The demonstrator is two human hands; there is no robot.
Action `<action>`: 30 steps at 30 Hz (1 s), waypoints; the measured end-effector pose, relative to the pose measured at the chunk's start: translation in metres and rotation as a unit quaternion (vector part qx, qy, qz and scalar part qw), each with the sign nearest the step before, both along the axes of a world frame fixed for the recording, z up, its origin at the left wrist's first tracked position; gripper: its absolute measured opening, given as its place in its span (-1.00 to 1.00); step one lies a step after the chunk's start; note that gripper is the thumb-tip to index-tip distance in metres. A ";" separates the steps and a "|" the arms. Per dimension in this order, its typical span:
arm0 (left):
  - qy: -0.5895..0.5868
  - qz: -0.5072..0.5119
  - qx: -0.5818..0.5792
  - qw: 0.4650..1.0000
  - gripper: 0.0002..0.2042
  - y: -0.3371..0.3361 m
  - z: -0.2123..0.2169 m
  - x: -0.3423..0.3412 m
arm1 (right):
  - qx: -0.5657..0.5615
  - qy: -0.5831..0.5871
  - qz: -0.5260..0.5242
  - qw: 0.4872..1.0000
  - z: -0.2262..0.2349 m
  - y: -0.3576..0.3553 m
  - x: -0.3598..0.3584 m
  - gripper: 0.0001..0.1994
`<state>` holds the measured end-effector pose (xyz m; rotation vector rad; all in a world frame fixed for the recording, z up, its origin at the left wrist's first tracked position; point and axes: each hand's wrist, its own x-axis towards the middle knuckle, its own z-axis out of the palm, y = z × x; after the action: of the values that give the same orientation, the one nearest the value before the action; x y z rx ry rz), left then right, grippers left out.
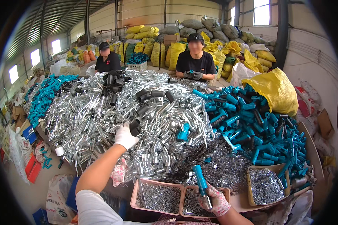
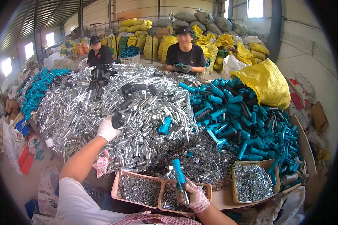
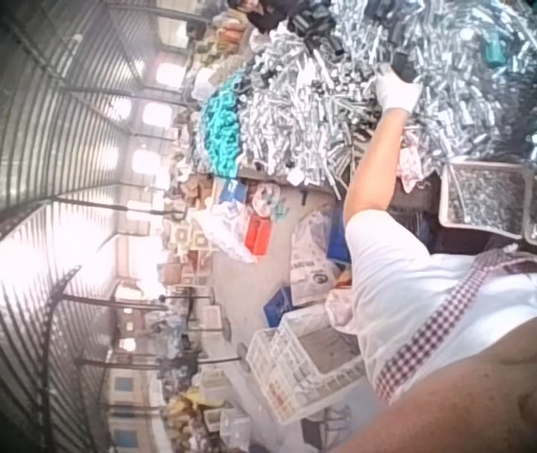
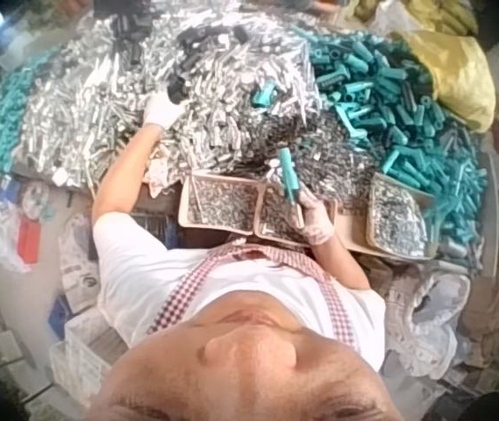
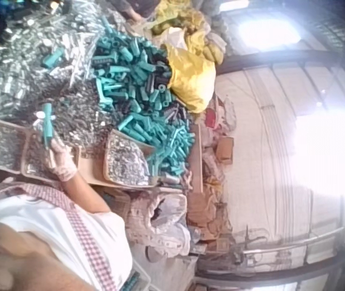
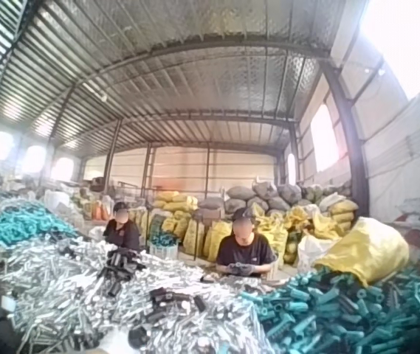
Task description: The person assembles tools by inserting metal pins and springs into metal tubes, fitting the tubes into plastic handles, and placing the completed handles into a crate.
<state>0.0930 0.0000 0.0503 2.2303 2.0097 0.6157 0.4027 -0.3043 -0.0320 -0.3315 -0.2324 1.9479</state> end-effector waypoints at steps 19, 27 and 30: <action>-0.294 -0.149 -0.015 0.944 -0.37 -0.087 -0.034 -0.024 | 0.026 -0.048 -0.103 0.993 0.029 -0.051 -0.032 -0.52; -0.704 -0.210 -0.164 0.658 -0.37 -0.196 -0.013 0.031 | 0.021 0.050 0.035 0.998 0.006 -0.099 -0.041 -0.55; -0.806 -0.204 -0.246 0.499 -0.51 -0.215 -0.026 0.043 | -0.014 -0.103 -0.044 0.994 0.039 -0.114 -0.063 -0.50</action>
<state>0.1358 -0.2153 0.0246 0.7067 0.4279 1.1232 0.3393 -0.4182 0.0072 -0.5538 -0.3206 1.8311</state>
